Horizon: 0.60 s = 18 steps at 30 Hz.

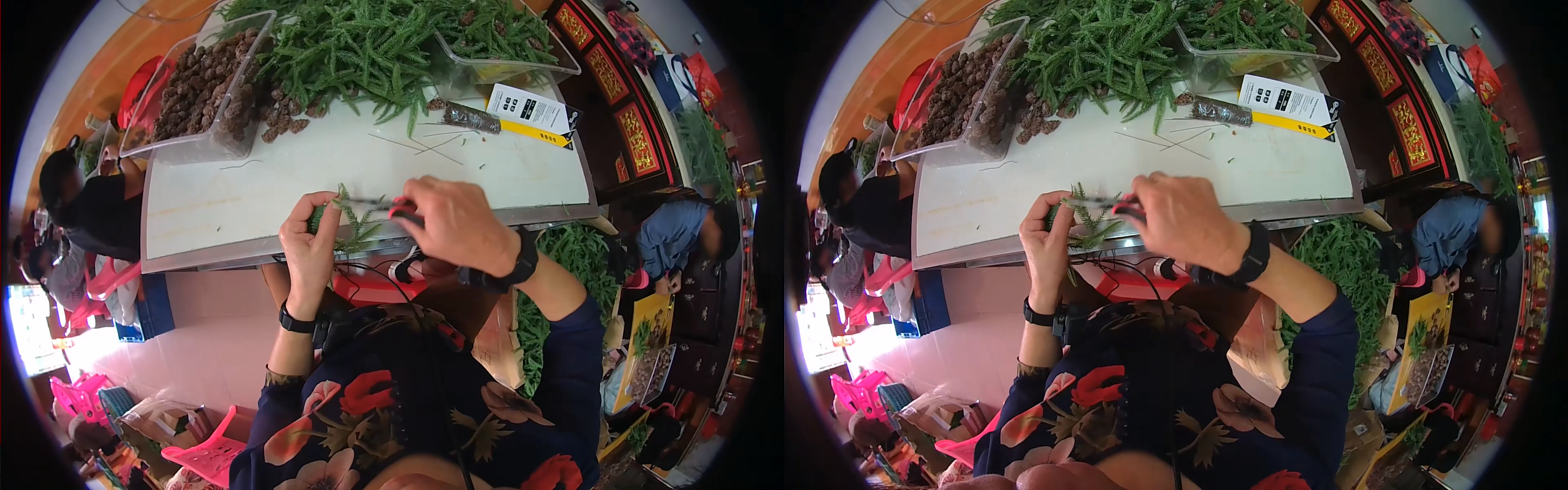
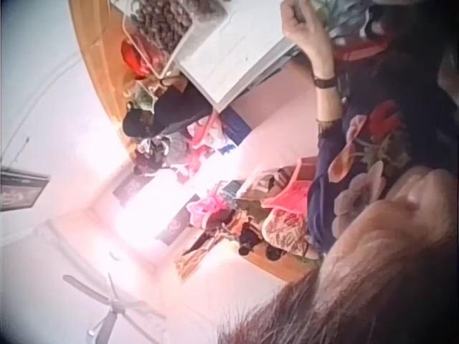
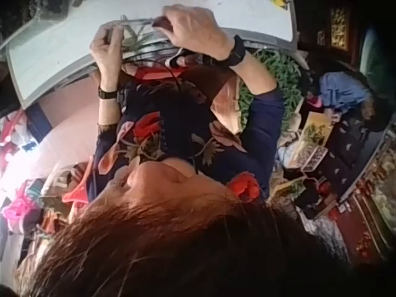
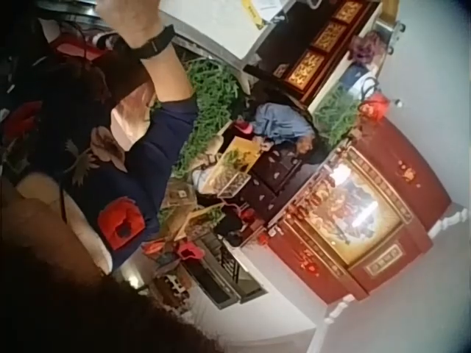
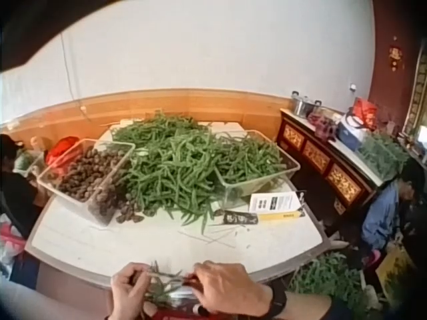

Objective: The recorder is assembling small decorative items by attaching green leafy sprigs to small brown objects, possibly seeds or dried fruit.

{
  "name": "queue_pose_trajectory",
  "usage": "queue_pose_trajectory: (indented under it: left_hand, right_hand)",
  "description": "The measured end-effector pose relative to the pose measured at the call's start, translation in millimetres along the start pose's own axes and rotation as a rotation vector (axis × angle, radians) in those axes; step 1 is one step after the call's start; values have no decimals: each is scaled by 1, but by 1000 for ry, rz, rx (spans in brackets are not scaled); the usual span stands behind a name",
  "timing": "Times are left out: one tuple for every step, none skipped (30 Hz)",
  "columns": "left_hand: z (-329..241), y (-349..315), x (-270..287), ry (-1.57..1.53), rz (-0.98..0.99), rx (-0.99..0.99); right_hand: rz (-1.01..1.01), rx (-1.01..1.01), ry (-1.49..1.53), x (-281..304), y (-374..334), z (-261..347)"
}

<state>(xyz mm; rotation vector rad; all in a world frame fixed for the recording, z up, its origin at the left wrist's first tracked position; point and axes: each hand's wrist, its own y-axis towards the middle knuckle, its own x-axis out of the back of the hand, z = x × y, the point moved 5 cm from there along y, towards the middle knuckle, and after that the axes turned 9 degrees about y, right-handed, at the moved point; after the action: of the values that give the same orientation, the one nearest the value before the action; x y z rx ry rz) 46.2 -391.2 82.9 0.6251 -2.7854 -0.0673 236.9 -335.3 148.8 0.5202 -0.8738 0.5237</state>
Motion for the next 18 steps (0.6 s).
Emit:
queue_pose_trajectory:
  left_hand:
    - [2,0,-2,-85,39,39]
    - [3,0,-4,-170,78,78]
    - [1,0,-3,-171,78,78]
    - [-4,-2,-4,-220,97,114]
    - [-8,-3,-4,-269,117,151]
    - [-9,-4,-5,-318,137,188]
    - [-9,-5,-4,-318,136,187]
    - [-8,-5,-3,-325,140,182]
    - [-7,-5,-2,-332,142,177]
    - [-6,-5,-1,-339,145,173]
    - [-6,-6,-1,-339,144,172]
    - [-5,-8,-1,-371,146,188]
    - [-5,-9,-3,-404,147,203]
    - [-4,-11,-4,-437,148,219]
    - [-5,-12,-7,-437,147,219]
    - [-9,-12,-8,-432,93,180]
    - [-12,-12,-9,-426,39,141]
    - [-14,-13,-8,-421,-15,102]
  right_hand:
    - [33,20,-7,-6,-4,6]
    - [66,40,-15,-10,-6,10]
    - [66,40,-16,-11,-6,9]
    - [59,14,-30,-12,-5,5]
    - [52,-13,-44,-14,-5,2]
    - [45,-40,-59,-15,-5,-1]
    - [45,-39,-59,-16,-5,-2]
    - [46,-41,-67,-17,-6,-4]
    - [48,-43,-76,-19,-7,-5]
    - [50,-45,-84,-19,-8,-5]
    - [50,-44,-85,-20,-8,-5]
    - [51,-45,-83,-20,-8,-4]
    - [51,-46,-82,-20,-8,-4]
    - [53,-47,-81,-21,-8,-4]
    - [53,-46,-80,-21,-9,-4]
    - [59,-45,-82,-21,-9,-4]
    - [65,-43,-84,-22,-10,-4]
    - [72,-41,-86,-22,-10,-4]
